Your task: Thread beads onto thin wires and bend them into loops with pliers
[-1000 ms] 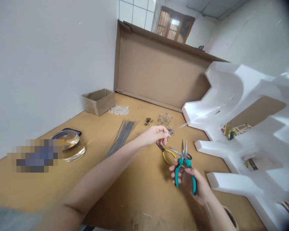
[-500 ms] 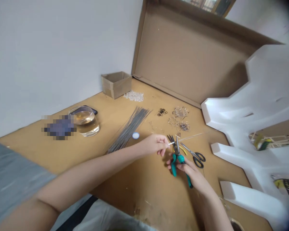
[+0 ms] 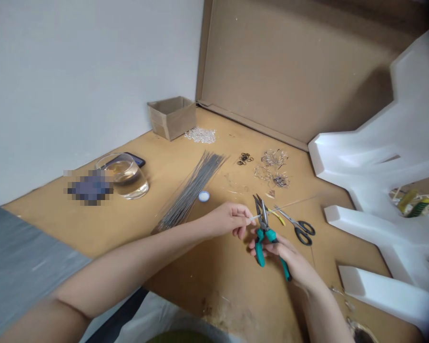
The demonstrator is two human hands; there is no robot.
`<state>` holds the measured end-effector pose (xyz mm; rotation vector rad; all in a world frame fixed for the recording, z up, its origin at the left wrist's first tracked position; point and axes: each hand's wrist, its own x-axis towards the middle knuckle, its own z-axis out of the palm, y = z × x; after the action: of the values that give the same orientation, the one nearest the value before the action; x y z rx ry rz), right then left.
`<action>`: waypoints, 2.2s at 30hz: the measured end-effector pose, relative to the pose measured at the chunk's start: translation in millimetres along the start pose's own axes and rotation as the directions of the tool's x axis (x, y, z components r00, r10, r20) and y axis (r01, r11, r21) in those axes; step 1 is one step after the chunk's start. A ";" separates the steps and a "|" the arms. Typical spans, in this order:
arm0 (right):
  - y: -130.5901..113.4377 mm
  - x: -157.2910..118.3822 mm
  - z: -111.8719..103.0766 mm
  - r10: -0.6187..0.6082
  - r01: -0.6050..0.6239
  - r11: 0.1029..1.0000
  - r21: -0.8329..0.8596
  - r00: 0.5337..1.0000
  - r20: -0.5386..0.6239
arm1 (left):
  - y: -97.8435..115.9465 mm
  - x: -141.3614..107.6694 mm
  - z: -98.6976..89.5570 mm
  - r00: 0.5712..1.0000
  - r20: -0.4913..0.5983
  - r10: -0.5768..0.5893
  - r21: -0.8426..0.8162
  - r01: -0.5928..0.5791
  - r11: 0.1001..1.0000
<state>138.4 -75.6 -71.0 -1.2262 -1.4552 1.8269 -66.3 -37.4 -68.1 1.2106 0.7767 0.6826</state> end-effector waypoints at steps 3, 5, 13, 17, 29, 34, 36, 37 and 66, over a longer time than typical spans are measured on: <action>-0.5 0.5 1.3 0.007 -0.007 1.000 -0.001 1.000 -0.007 | 0.6 -0.8 0.7 1.000 0.012 -0.009 0.022 0.009 1.000; -0.6 0.7 1.6 0.012 -0.012 1.000 0.005 1.000 -0.008 | 1.5 -1.4 1.4 1.000 0.015 -0.015 0.035 0.014 0.999; 2.1 2.7 0.9 0.033 -0.033 0.999 0.023 0.999 -0.011 | -0.3 -1.2 2.1 0.999 0.025 -0.025 0.038 0.024 0.999; -0.6 3.2 1.4 0.058 -0.058 0.998 -0.013 0.998 -0.011 | -2.8 -0.3 2.4 0.999 0.030 -0.026 0.023 0.025 0.999; -0.4 3.7 1.6 0.072 -0.072 0.997 0.011 0.997 -0.016 | 4.2 -2.8 4.5 0.998 -0.005 -0.059 0.088 0.059 0.994; 1.5 3.7 0.3 0.103 -0.103 0.994 0.045 0.995 0.003 | 7.4 -3.2 6.4 0.997 -0.017 -0.080 0.110 0.081 0.991; 1.1 3.7 0.2 0.105 -0.106 0.993 0.044 0.994 0.015 | 7.6 -3.1 6.6 0.997 -0.014 -0.081 0.107 0.082 0.991; 0.7 3.9 0.3 0.105 -0.105 0.994 0.039 0.994 0.019 | 7.3 -3.1 6.4 0.997 -0.012 -0.079 0.107 0.079 0.991; -1.7 6.3 10.5 0.081 -0.079 0.996 0.039 0.995 -0.059 | 4.3 -5.1 3.5 0.999 -0.027 -0.043 0.202 0.047 0.978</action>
<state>126.0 -75.1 -71.3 -1.3271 -1.3516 1.8442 -66.5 -42.5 -62.6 1.3670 0.9069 0.5912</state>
